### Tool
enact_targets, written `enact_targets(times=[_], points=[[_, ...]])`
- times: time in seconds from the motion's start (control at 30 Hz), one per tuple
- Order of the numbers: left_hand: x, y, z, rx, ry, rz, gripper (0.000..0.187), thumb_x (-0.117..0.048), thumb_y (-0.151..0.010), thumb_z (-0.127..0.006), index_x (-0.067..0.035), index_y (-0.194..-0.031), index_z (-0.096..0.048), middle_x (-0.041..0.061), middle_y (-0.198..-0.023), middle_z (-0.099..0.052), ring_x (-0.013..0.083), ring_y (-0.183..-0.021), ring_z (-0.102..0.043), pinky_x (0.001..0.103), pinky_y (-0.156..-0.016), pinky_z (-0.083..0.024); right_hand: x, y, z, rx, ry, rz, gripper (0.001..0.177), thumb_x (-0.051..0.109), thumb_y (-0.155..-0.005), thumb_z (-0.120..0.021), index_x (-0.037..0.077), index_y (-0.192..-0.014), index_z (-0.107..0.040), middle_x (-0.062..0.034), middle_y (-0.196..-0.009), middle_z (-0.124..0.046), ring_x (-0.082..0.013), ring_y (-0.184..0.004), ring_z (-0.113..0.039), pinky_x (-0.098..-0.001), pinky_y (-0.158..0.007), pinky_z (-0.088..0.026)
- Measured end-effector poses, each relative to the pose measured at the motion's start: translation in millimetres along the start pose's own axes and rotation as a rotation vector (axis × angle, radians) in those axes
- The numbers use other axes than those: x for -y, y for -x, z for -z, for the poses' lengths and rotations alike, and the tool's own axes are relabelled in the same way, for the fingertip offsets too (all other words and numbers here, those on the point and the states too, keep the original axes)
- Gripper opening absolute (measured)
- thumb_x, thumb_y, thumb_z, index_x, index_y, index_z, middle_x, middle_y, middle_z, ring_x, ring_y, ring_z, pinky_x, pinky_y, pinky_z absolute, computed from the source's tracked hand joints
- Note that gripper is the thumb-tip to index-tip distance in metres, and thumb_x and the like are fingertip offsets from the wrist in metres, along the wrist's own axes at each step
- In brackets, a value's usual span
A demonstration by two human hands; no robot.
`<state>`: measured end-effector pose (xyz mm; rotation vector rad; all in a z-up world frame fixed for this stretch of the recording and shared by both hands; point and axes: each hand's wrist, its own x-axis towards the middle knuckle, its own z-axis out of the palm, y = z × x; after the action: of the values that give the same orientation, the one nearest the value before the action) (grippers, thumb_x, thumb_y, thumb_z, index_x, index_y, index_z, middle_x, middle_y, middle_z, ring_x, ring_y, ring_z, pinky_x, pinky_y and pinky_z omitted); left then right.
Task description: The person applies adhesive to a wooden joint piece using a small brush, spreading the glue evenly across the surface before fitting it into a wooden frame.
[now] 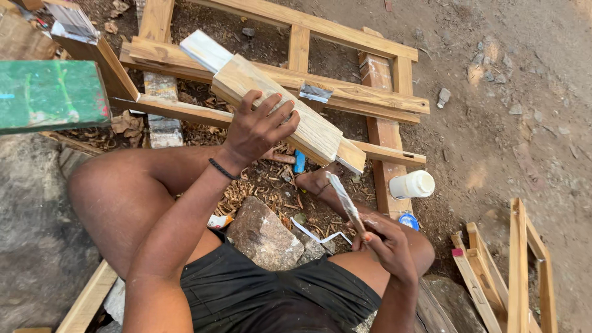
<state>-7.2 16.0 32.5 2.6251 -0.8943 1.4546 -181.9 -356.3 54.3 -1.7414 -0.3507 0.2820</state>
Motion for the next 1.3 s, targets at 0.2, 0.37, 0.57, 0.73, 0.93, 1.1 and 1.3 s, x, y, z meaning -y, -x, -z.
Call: enact_targets(times=[0.2,0.37,0.57,0.73,0.93,1.1,1.3], points=[[64.5,-31.9,17.0,0.27,0.117,-0.264,0.018,-0.031,-0.102,-0.075,-0.014,-0.1,-0.069,0.002,-0.083,-0.074,0.0121,-0.08,-0.069,0.029,-0.081,-0.055,-57.5,30.4,24.7,-0.116,-0.194,-0.008,0.044,0.024,-0.109,-0.053,-0.011,-0.133,-0.061,-0.0209,-0.099,-0.074,-0.0236,-0.079,-0.077,-0.0318,-0.065,-0.063],[109.5,-75.8,115.8,0.67,0.123,-0.113,0.064,-0.071,-0.078,-0.072,-0.009,-0.093,-0.067,0.005,-0.06,-0.069,0.0185,-0.056,-0.07,0.033,-0.052,-0.056,-68.6,21.1,12.2,-0.22,-0.309,-0.017,0.048,0.028,-0.107,-0.051,-0.012,-0.132,-0.055,-0.0241,-0.114,-0.072,-0.0254,-0.08,-0.074,-0.0323,-0.065,-0.062],[92.3,-111.7,209.5,1.071,0.036,-0.098,0.074,-0.082,-0.077,-0.064,-0.009,-0.087,-0.064,0.006,-0.059,-0.068,0.0207,-0.057,-0.073,0.035,-0.054,-0.059,-50.3,-3.4,-31.2,-0.064,-0.459,0.075,0.056,0.035,-0.111,-0.056,-0.015,-0.135,-0.059,-0.0238,-0.101,-0.072,-0.0266,-0.078,-0.071,-0.0344,-0.071,-0.06],[99.6,-113.8,240.9,0.992,-0.062,-0.047,0.068,-0.076,-0.074,-0.068,-0.009,-0.083,-0.071,0.007,-0.066,-0.069,0.0267,-0.065,-0.074,0.039,-0.06,-0.061,-57.8,0.4,-27.1,-0.24,-0.595,0.26,0.039,0.029,-0.11,-0.063,-0.007,-0.125,-0.061,-0.022,-0.105,-0.07,-0.028,-0.082,-0.07,-0.0428,-0.078,-0.062],[129.1,-53.3,255.7,1.166,-0.042,0.285,0.085,-0.088,-0.071,-0.057,-0.008,-0.093,-0.075,0.014,-0.068,-0.071,0.0301,-0.069,-0.074,0.044,-0.07,-0.062,-46.6,4.1,-24.5,-0.254,-0.679,0.31,0.029,0.023,-0.11,-0.06,0.001,-0.129,-0.06,-0.0278,-0.112,-0.07,-0.0338,-0.08,-0.072,-0.0434,-0.059,-0.063],[118.7,49.9,232.2,1.397,0.197,0.529,0.091,-0.09,-0.07,-0.059,-0.012,-0.115,-0.075,0.018,-0.079,-0.076,0.0317,-0.076,-0.076,0.045,-0.077,-0.063,-25.7,-18.9,-61.9,-0.135,-0.517,0.124,0.038,0.028,-0.108,-0.054,-0.003,-0.13,-0.059,-0.0269,-0.108,-0.071,-0.0275,-0.069,-0.072,-0.0392,-0.056,-0.062],[119.2,118.0,206.4,1.265,0.354,0.632,0.093,-0.088,-0.061,-0.061,-0.003,-0.094,-0.08,0.023,-0.081,-0.075,0.0402,-0.079,-0.075,0.049,-0.079,-0.061,-8.5,-57.2,-144.6,0.101,-0.107,0.125,0.046,0.03,-0.114,-0.047,-0.008,-0.133,-0.065,-0.0125,-0.086,-0.071,-0.0134,-0.071,-0.063,-0.0237,-0.062,-0.051]])
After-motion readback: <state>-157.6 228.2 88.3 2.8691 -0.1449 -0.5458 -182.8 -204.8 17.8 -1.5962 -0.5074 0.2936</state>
